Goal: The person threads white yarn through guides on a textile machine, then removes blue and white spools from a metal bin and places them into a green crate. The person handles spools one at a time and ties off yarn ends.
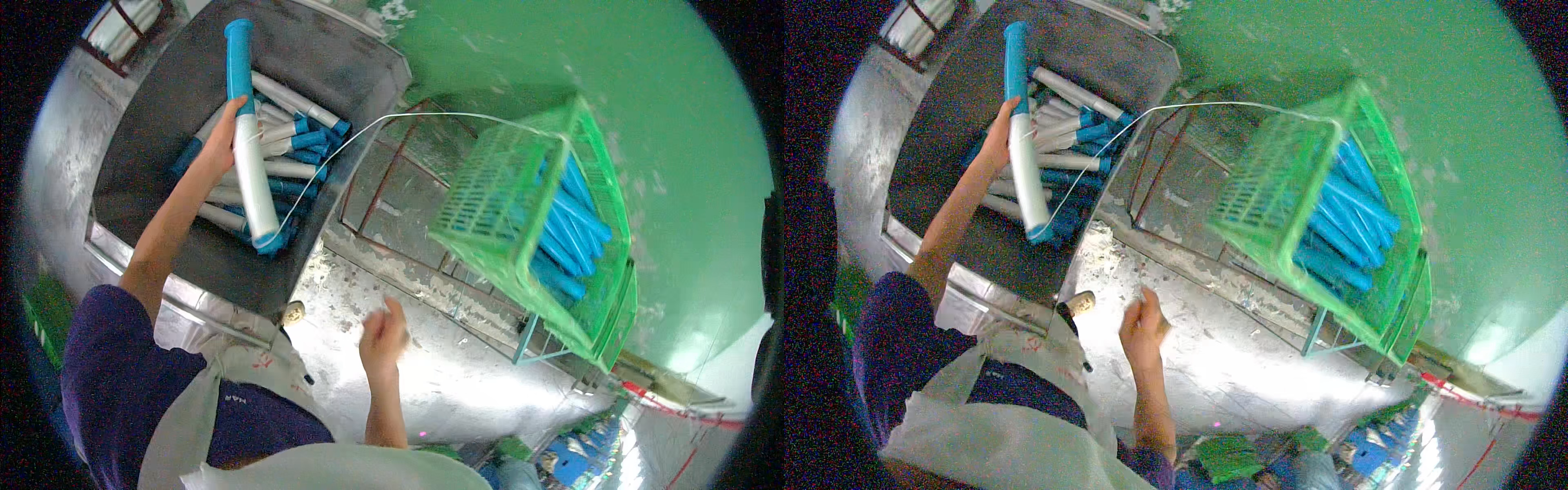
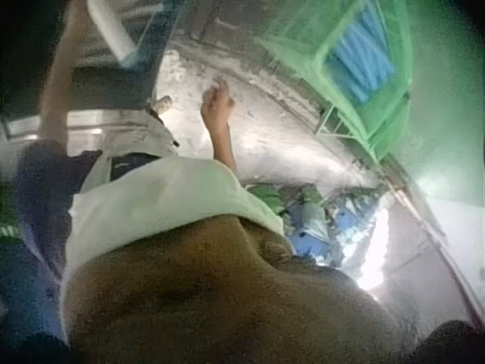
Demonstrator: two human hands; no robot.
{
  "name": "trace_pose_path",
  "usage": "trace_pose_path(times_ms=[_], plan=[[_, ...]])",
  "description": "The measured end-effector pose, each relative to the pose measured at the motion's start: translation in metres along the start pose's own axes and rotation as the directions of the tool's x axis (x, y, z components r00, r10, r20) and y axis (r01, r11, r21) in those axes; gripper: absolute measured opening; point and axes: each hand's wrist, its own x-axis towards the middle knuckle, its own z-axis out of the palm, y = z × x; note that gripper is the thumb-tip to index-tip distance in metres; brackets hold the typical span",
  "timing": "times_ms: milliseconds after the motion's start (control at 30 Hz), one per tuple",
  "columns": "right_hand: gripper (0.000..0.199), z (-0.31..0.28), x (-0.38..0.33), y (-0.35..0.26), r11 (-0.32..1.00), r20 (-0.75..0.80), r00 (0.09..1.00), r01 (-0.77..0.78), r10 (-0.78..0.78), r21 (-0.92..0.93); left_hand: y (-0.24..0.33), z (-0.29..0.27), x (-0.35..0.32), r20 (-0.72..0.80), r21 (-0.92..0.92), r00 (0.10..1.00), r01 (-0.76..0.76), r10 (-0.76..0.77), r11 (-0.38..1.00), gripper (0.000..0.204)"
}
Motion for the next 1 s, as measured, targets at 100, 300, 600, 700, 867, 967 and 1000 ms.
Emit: trace_pose_path(times_ms=[100, 300, 600, 700, 867, 967, 1000], plan=[[0.028, 0.006, 0.003, -0.025, 0.962, -0.126, 0.986, 0.133, -0.105, 0.237, 0.014, 0.024, -0.118, 0.280, -0.014, 0.951, 0.139, -0.130, 0.990, 0.048], [0.023, -0.002, -0.031, -0.071, 0.815, -0.162, 0.984, 0.155, -0.077, 0.558, -0.058, 0.073, -0.279, 0.523, 0.074, 0.847, 0.065, -0.094, 0.995, 0.044], [0.018, -0.034, -0.100, -0.043, 0.837, -0.312, 0.947, 0.112, 0.072, 0.535, -0.119, 0.082, -0.358, 0.635, 0.167, 0.753, 0.085, -0.173, 0.982, 0.047], [0.020, -0.032, -0.159, -0.053, 0.771, -0.192, 0.970, 0.008, 0.149, 0.637, -0.126, 0.069, -0.371, 0.561, 0.193, 0.809, 0.077, -0.175, 0.978, 0.046], [0.019, -0.031, -0.253, -0.055, 0.644, -0.045, 0.988, -0.060, 0.145, 0.762, -0.139, 0.015, -0.405, 0.450, 0.191, 0.862, 0.163, -0.234, 0.968, 0.046], [0.020, -0.034, -0.269, -0.053, 0.602, 0.094, 0.966, -0.225, 0.242, 0.766, -0.157, -0.002, -0.435, 0.415, 0.142, 0.887, 0.159, -0.205, 0.977, 0.050], [0.020, -0.035, -0.269, -0.053, 0.603, 0.120, 0.960, -0.253, 0.252, 0.756, -0.156, -0.003, -0.438, 0.391, 0.120, 0.913, 0.072, -0.114, 0.990, 0.050]])
